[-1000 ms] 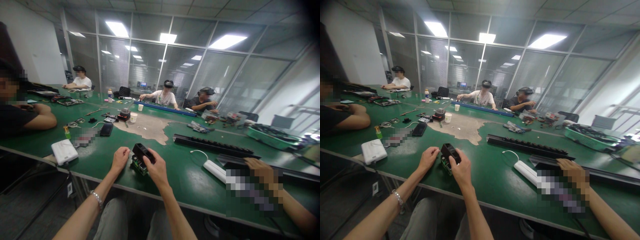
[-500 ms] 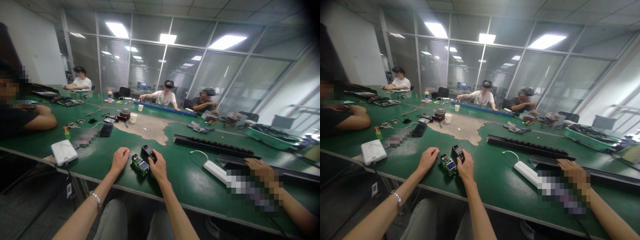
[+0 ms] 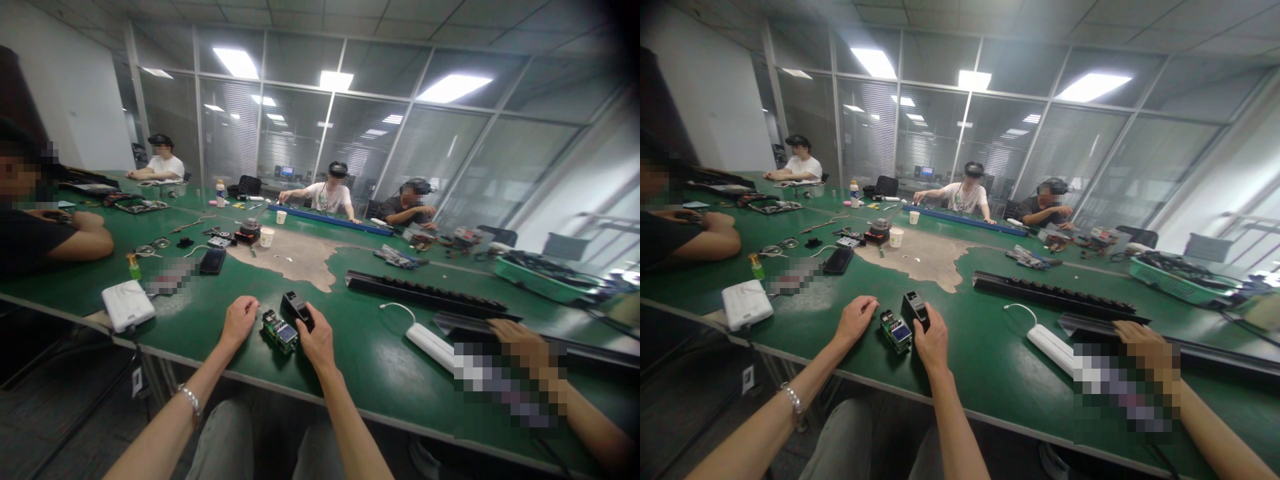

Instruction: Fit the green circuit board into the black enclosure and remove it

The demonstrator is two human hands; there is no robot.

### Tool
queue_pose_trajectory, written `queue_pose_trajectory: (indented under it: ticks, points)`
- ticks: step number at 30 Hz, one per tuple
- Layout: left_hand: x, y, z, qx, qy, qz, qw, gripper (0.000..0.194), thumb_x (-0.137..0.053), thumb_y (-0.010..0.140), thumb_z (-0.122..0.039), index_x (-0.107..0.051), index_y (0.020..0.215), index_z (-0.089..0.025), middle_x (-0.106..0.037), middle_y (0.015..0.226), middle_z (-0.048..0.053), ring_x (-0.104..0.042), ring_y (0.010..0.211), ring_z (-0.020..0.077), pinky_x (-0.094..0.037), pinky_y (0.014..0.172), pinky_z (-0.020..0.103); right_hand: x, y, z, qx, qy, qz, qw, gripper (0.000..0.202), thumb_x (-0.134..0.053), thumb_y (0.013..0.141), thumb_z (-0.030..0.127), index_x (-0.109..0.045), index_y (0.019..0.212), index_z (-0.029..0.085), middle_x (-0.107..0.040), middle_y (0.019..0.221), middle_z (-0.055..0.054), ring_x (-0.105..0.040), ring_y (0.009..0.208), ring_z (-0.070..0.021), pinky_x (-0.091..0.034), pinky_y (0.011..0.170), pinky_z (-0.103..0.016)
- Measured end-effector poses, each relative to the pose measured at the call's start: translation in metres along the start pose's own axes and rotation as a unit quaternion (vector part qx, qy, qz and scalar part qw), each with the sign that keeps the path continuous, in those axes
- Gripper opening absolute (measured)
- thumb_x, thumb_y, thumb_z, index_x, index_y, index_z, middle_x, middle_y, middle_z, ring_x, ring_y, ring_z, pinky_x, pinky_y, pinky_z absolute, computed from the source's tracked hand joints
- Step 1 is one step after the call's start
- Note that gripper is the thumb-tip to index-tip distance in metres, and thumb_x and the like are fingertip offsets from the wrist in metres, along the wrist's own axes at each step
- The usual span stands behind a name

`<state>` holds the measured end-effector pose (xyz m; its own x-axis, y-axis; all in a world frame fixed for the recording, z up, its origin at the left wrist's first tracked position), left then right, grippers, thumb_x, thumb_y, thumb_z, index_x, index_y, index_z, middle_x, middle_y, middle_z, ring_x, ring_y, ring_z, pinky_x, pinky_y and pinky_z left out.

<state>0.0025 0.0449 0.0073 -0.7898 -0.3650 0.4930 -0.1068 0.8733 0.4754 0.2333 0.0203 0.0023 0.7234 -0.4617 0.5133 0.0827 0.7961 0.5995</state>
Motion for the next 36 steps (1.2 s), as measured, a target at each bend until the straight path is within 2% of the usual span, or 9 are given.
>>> queue_pose_trajectory:
  ticks: [3,6,10,15,22,31,36]
  points:
    - [0.0,0.0,0.001,0.001,0.003,0.001,1.0,0.027,-0.045,0.086,-0.033,-0.069,0.086,-0.02,-0.069,0.093,0.006,-0.062,0.088,0.0177,-0.046,0.081,0.029,0.006,0.002,0.005,-0.039,0.028,-0.009,0.999,0.043,-0.058,0.082,0.031,-0.061,0.121,0.015,-0.065,0.119,-0.013,-0.06,0.11,-0.0265,-0.046,0.098,-0.045]
    - [-0.001,0.001,0.001,0.007,0.009,0.005,1.0,0.027,-0.046,0.087,-0.032,-0.069,0.088,-0.019,-0.069,0.093,0.006,-0.062,0.087,0.0173,-0.046,0.081,0.028,0.017,0.001,0.021,-0.066,0.081,-0.009,0.995,0.042,-0.059,0.083,0.035,-0.061,0.122,0.017,-0.065,0.119,-0.011,-0.062,0.107,-0.0248,-0.05,0.093,-0.041]
    - [-0.001,0.001,0.001,0.008,0.009,0.006,1.0,0.027,-0.046,0.087,-0.032,-0.069,0.087,-0.018,-0.069,0.092,0.006,-0.061,0.086,0.017,-0.046,0.08,0.028,0.028,-0.004,0.049,-0.046,0.127,0.019,0.991,0.043,-0.059,0.084,0.034,-0.059,0.124,0.02,-0.064,0.121,-0.009,-0.063,0.105,-0.0229,-0.053,0.089,-0.036]
    - [0.0,0.0,0.0,0.006,0.005,0.007,1.0,0.027,-0.045,0.087,-0.032,-0.068,0.088,-0.019,-0.068,0.092,0.005,-0.061,0.085,0.0168,-0.045,0.079,0.028,0.028,-0.013,0.068,-0.01,0.106,0.044,0.993,0.04,-0.06,0.084,0.029,-0.06,0.122,0.02,-0.065,0.119,-0.008,-0.062,0.107,-0.0234,-0.05,0.094,-0.039]
    - [0.0,0.0,0.001,0.001,0.005,0.008,1.0,0.027,-0.045,0.087,-0.032,-0.068,0.089,-0.018,-0.068,0.092,0.006,-0.061,0.086,0.017,-0.046,0.08,0.028,0.023,-0.022,0.076,0.032,0.064,0.061,0.996,0.042,-0.059,0.083,0.026,-0.057,0.125,0.019,-0.063,0.12,-0.01,-0.059,0.111,-0.0246,-0.047,0.099,-0.042]
    - [0.0,-0.001,-0.001,0.0,0.004,0.006,1.0,0.028,-0.045,0.087,-0.033,-0.068,0.086,-0.019,-0.068,0.092,0.006,-0.061,0.086,0.0171,-0.046,0.08,0.028,0.017,-0.041,0.069,0.061,0.027,0.079,0.995,0.053,-0.06,0.079,0.021,-0.051,0.131,0.018,-0.06,0.126,-0.011,-0.056,0.116,-0.0256,-0.044,0.102,-0.043]
    - [0.0,-0.001,-0.001,-0.002,0.002,0.002,1.0,0.028,-0.044,0.087,-0.034,-0.068,0.087,-0.019,-0.069,0.092,0.006,-0.061,0.086,0.0173,-0.046,0.081,0.028,0.019,-0.037,0.07,0.069,0.011,0.076,0.995,0.058,-0.063,0.079,0.025,-0.048,0.135,0.017,-0.054,0.133,-0.013,-0.05,0.123,-0.0274,-0.041,0.105,-0.046]
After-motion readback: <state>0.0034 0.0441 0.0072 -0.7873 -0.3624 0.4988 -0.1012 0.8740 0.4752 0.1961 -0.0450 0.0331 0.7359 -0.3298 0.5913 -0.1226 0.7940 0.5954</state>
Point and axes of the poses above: each hand's wrist, its own y-axis towards the middle knuckle, its own x-axis out of the back of the hand, z = x × y, the point moved 3 cm from there along y, towards the middle knuckle
